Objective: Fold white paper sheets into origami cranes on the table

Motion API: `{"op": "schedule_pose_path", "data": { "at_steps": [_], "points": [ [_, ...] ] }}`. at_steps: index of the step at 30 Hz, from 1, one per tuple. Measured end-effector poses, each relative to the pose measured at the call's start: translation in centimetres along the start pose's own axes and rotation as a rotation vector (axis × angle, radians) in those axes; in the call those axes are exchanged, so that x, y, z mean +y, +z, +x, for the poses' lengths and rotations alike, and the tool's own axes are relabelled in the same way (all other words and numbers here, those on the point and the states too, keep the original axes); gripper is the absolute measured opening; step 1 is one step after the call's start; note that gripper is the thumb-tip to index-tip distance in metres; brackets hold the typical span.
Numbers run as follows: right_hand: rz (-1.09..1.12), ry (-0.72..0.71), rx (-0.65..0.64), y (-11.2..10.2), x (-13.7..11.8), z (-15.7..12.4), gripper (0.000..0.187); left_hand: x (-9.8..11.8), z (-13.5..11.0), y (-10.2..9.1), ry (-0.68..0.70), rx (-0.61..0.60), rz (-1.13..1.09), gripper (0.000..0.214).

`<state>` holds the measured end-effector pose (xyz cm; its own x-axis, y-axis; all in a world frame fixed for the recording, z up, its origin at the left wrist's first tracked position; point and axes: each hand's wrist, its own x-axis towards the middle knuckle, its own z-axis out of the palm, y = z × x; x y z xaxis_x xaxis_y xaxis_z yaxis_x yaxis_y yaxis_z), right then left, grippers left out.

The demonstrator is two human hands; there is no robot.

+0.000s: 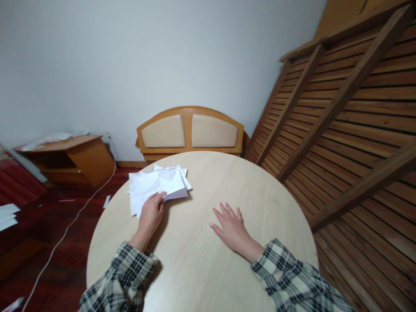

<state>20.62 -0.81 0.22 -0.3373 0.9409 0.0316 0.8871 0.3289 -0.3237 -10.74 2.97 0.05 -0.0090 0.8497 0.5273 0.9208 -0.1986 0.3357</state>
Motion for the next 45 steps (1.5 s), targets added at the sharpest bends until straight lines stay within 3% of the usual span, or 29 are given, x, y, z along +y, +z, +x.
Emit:
{"op": "schedule_pose_path", "data": {
  "at_steps": [5, 9, 14, 19, 22, 26, 30, 36, 39, 45],
  "points": [
    [0.025, -0.009, 0.007, 0.0, 0.2, 0.0, 0.059, 1.7, -0.3, -0.4, 0.052, 0.181, -0.192, 0.037],
    [0.063, -0.024, 0.028, 0.3, 0.6, 0.1, 0.060, 4.1, -1.2, -0.4, 0.149, 0.184, -0.275, 0.036],
    [0.151, -0.037, 0.137, 0.8, 1.6, 0.5, 0.076, 7.1, -3.0, 0.3, 0.320, 0.005, -0.339, 0.044],
    [0.333, -0.200, 0.278, 0.7, 4.0, 1.7, 0.098, 9.2, -4.6, 0.7, 0.436, -0.258, -0.366, 0.052],
    [0.359, -0.293, 0.298, 0.7, 5.3, 2.2, 0.076, 10.2, -5.1, 0.5, 0.476, -0.378, -0.364, 0.043],
    [0.300, -0.325, 0.215, 0.5, 6.0, 2.0, 0.039, 11.2, -5.4, -0.2, 0.490, -0.488, -0.363, 0.036],
    [0.290, -0.306, 0.131, -0.5, 5.7, 1.2, 0.032, 10.6, -5.1, -1.0, 0.493, -0.524, -0.406, 0.037],
    [0.326, -0.308, 0.077, -1.6, 5.8, 0.4, 0.035, 5.9, -4.0, -0.6, 0.332, -0.311, -0.425, 0.036],
    [0.363, -0.323, 0.079, -1.7, 6.1, 0.4, 0.036, 4.1, -3.8, -0.3, 0.255, -0.275, -0.398, 0.034],
    [0.420, -0.311, 0.084, -1.7, 6.4, 0.4, 0.034, 3.8, -3.9, -0.5, 0.211, -0.309, -0.375, 0.032]
  ]
}}
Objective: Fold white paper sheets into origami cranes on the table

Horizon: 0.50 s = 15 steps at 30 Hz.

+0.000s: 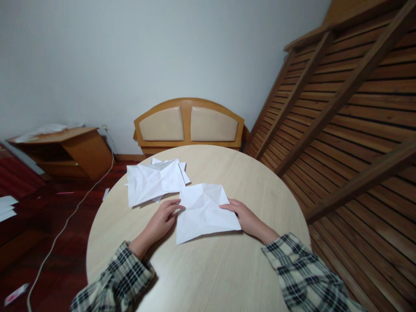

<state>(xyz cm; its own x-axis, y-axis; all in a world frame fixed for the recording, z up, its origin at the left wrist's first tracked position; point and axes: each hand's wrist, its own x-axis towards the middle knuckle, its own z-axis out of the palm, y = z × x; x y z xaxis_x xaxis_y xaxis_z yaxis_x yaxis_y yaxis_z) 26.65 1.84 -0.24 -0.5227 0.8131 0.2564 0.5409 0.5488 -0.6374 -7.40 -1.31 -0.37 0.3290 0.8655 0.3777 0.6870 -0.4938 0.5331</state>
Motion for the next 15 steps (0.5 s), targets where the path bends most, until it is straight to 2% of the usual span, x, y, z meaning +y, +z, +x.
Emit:
{"op": "schedule_pose_path", "data": {
  "at_steps": [10, 15],
  "points": [
    [0.030, -0.036, 0.000, -0.75, -0.54, -0.18, 0.028, 0.80, 0.32, -0.67, 0.005, -0.041, -0.019, 0.025],
    [0.025, 0.019, 0.031, -0.64, -0.31, -0.17, 0.026, 1.05, 0.30, -0.76, 0.007, -0.050, -0.014, 0.021]
  ]
}}
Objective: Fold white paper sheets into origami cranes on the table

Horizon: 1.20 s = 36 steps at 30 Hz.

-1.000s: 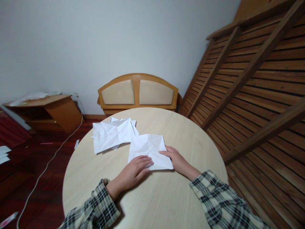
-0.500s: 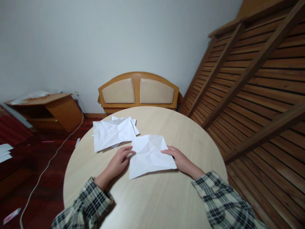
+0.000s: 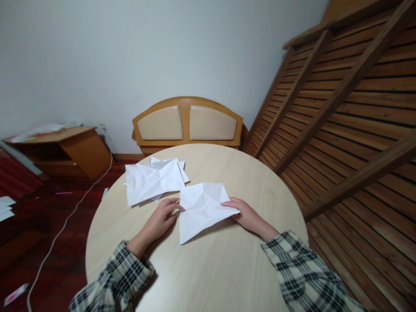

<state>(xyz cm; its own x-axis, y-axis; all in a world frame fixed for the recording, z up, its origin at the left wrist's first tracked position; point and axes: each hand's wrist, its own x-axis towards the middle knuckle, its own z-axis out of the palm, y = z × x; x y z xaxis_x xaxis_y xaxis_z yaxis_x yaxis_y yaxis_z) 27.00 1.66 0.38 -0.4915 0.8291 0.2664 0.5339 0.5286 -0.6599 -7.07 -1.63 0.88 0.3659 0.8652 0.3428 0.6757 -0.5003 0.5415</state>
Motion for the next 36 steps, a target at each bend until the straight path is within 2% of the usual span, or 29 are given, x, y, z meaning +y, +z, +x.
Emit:
{"op": "schedule_pose_path", "data": {
  "at_steps": [7, 15, 26, 30, 34, 36],
  "points": [
    [-0.013, 0.015, 0.014, -0.08, 0.11, 0.06, 0.032, 0.29, 0.02, -0.10, 0.011, -0.024, 0.011, 0.020],
    [-0.026, 0.027, 0.026, -0.09, 0.24, 0.16, 0.029, 0.16, 0.01, 0.04, 0.014, -0.021, 0.014, 0.019],
    [-0.010, -0.082, 0.024, -0.36, 0.07, 0.28, 0.022, -0.43, 0.16, 0.05, -0.022, 0.055, 0.012, 0.022],
    [-0.030, -0.057, 0.015, -0.39, 0.29, 0.35, 0.021, -0.41, 0.25, -0.02, -0.023, 0.055, 0.021, 0.022],
    [-0.071, 0.029, 0.050, -0.45, 0.20, 0.37, 0.012, -0.28, 0.41, -0.08, -0.058, 0.063, 0.040, 0.022],
    [-0.080, 0.058, 0.054, -0.45, 0.18, 0.35, 0.016, -0.15, 0.47, -0.11, -0.080, 0.067, 0.054, 0.023]
  ]
}}
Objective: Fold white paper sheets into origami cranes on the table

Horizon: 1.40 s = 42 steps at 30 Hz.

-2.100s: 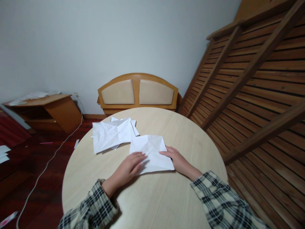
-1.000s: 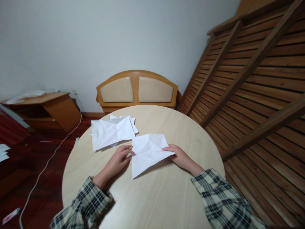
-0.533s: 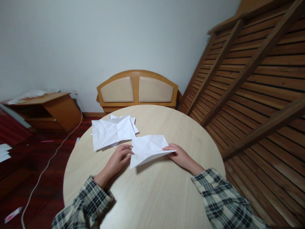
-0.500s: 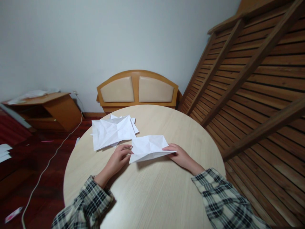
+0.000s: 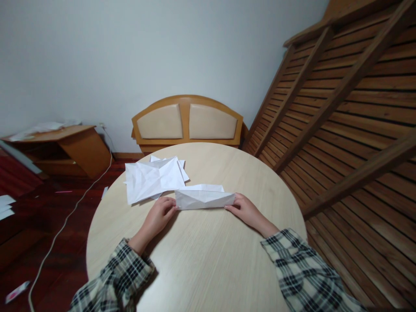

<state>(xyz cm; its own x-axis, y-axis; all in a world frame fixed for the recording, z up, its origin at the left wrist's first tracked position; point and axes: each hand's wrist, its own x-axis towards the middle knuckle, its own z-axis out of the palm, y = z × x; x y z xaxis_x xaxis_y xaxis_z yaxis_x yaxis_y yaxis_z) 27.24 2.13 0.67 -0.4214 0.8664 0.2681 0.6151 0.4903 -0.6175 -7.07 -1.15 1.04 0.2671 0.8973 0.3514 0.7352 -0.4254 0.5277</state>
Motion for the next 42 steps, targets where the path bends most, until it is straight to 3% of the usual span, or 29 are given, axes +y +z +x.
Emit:
{"op": "schedule_pose_path", "data": {
  "at_steps": [8, 21, 29, 34, 37, 42],
  "points": [
    [0.008, -0.011, 0.027, 0.2, 0.3, -0.1, 0.023, 0.6, 0.0, -0.1, -0.097, -0.015, 0.032, 0.024],
    [-0.107, -0.040, 0.069, 0.9, 1.1, -0.1, 0.030, 0.2, 0.0, 0.2, -0.048, 0.034, 0.124, 0.024],
    [-0.131, -0.025, 0.084, 1.4, 1.3, 0.0, 0.024, -0.3, -0.2, 1.5, -0.077, 0.139, 0.220, 0.015],
    [-0.130, -0.015, 0.100, 1.5, 1.1, 0.0, 0.025, 0.4, -0.3, 1.8, 0.001, 0.221, 0.168, 0.033],
    [-0.121, -0.015, 0.104, 1.4, 0.9, -0.1, 0.025, 1.4, -0.4, 1.8, 0.128, 0.112, 0.147, 0.033],
    [-0.110, 0.004, 0.100, 1.3, 0.6, 0.0, 0.026, 2.9, -0.7, 2.0, 0.258, -0.174, 0.159, 0.040]
  ]
}}
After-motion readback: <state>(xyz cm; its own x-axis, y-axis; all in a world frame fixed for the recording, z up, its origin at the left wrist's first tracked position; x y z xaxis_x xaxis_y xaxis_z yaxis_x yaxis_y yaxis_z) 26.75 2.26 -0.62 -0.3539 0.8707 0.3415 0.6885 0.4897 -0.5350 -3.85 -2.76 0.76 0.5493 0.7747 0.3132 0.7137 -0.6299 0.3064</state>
